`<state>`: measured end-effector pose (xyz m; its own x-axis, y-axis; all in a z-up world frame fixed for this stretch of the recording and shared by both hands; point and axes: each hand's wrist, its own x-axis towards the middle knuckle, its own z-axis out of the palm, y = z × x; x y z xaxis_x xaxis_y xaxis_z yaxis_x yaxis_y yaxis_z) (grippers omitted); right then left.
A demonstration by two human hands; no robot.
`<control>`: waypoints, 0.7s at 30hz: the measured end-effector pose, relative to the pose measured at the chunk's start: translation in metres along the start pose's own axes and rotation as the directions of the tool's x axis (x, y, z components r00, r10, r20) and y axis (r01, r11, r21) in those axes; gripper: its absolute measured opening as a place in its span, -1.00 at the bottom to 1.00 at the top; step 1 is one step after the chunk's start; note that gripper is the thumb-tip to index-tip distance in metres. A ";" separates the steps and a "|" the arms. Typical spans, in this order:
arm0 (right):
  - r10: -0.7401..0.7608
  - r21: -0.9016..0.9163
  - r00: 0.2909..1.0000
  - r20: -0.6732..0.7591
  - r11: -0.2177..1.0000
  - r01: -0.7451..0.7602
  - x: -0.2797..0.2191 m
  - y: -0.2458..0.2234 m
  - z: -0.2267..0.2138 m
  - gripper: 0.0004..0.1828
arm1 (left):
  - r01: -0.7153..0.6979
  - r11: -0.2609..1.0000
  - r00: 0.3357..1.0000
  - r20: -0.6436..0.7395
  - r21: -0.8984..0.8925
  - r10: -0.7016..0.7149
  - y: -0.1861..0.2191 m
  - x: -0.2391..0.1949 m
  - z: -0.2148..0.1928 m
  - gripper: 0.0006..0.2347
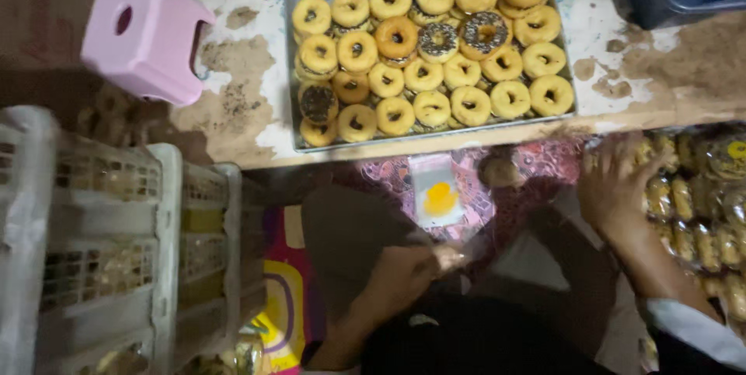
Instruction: The person picks donuts from a metal tray and places them into small plastic bags. They then seal the bags and set them aside on the table. The process is repeated for multiple donuts.
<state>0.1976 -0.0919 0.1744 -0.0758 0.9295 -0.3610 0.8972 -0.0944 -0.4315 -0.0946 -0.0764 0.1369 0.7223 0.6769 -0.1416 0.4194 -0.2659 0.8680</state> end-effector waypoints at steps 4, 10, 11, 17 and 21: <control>-0.460 0.399 0.871 0.173 0.841 0.365 0.003 0.011 0.084 -0.61 | 0.024 0.852 0.984 0.161 -0.523 0.072 -0.031 0.020 -0.005 -0.85; -0.074 0.995 0.996 -0.042 0.085 0.048 0.012 -0.042 0.200 -0.76 | -0.050 0.146 0.927 -0.101 -0.988 -0.361 -0.047 0.010 0.039 -0.65; -0.008 0.998 1.000 -0.014 -0.054 0.013 0.020 -0.053 0.198 -0.77 | -0.131 0.373 0.869 -0.288 -0.918 -0.403 -0.050 0.003 0.043 -0.71; 0.027 0.988 0.993 -0.113 0.111 0.110 0.094 -0.089 0.181 -0.85 | 0.056 0.986 0.530 -0.833 -0.155 -0.161 -0.106 -0.050 0.007 -0.87; 0.012 0.880 1.000 -0.029 0.475 0.019 0.114 -0.088 0.248 -0.86 | 0.297 0.787 0.420 -0.666 -0.541 -0.616 -0.131 -0.091 0.009 -0.80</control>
<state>0.0019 -0.0663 -0.0333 -0.0522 0.9381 -0.3423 0.0415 -0.3405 -0.9393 -0.2100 -0.1092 0.0313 -0.3214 0.9054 -0.2774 0.2470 0.3629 0.8985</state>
